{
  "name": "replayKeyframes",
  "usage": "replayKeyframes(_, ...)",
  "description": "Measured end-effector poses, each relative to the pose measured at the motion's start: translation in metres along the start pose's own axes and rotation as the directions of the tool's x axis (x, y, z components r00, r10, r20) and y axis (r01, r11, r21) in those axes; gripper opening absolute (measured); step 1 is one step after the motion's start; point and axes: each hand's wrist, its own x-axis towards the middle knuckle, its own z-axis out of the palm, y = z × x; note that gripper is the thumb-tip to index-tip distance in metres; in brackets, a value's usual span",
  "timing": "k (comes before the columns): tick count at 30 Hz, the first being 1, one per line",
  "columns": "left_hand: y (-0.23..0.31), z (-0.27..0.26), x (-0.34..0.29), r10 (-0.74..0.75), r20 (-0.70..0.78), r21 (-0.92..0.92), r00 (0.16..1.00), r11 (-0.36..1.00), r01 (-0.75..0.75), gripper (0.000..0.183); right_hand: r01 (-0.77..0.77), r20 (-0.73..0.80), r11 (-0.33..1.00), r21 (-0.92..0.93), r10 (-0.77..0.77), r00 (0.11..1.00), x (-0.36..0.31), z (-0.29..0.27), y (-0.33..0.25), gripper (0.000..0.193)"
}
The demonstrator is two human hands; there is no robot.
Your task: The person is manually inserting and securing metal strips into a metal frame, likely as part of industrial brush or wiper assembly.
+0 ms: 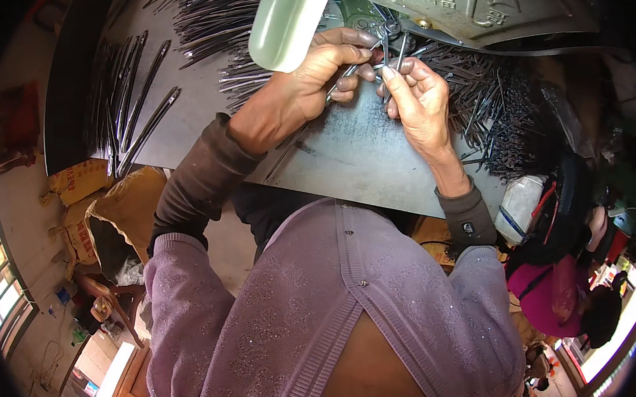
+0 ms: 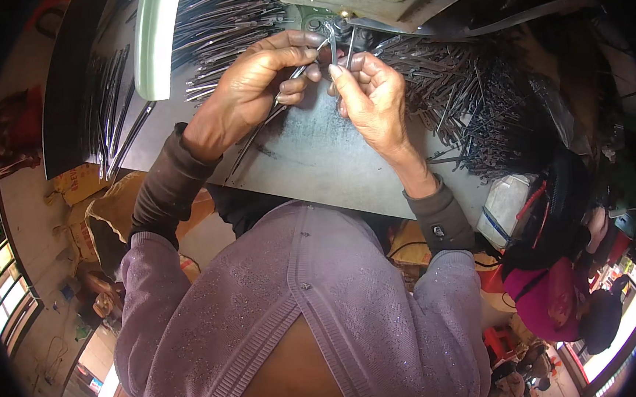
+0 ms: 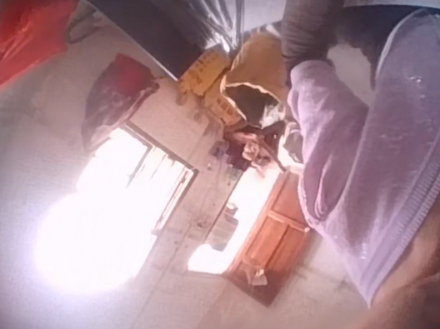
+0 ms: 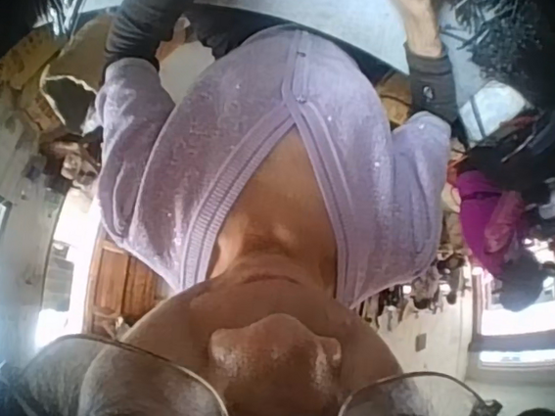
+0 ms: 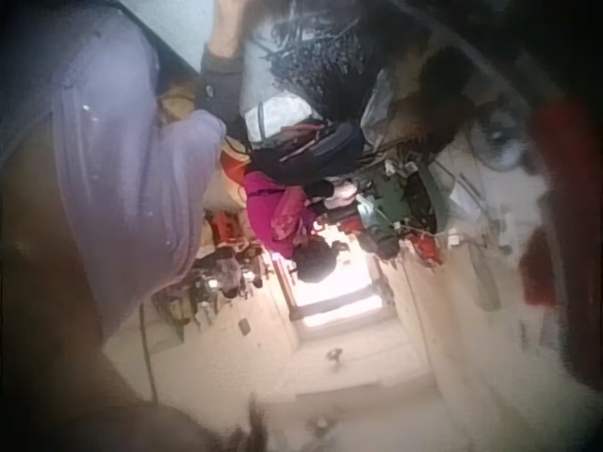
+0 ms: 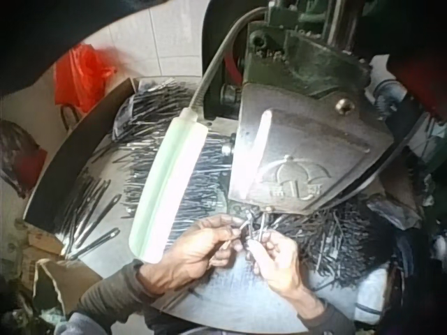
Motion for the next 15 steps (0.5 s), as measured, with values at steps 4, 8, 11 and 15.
replayKeyframes(4,-0.001,0.000,0.005,0.043,0.001,0.063,0.999,0.997,-0.043,0.018,-0.016,0.024,0.997,0.082,0.014,1.000,0.003,-0.002,0.002,0.007)
replayKeyframes(8,0.000,0.007,0.011,0.205,-0.012,0.221,0.979,0.955,-0.197,0.018,0.024,-0.002,0.987,0.157,-0.024,1.000,0.010,-0.003,-0.003,0.005)
replayKeyframes(11,-0.001,0.011,0.019,0.295,-0.044,0.278,0.955,0.922,-0.272,0.017,0.018,0.007,0.979,0.204,-0.020,1.000,0.017,-0.004,-0.005,0.005)
replayKeyframes(15,0.000,0.018,0.020,0.329,-0.040,0.256,0.943,0.916,-0.309,0.017,0.061,-0.022,0.984,0.166,-0.058,0.998,0.019,-0.005,-0.004,0.005)
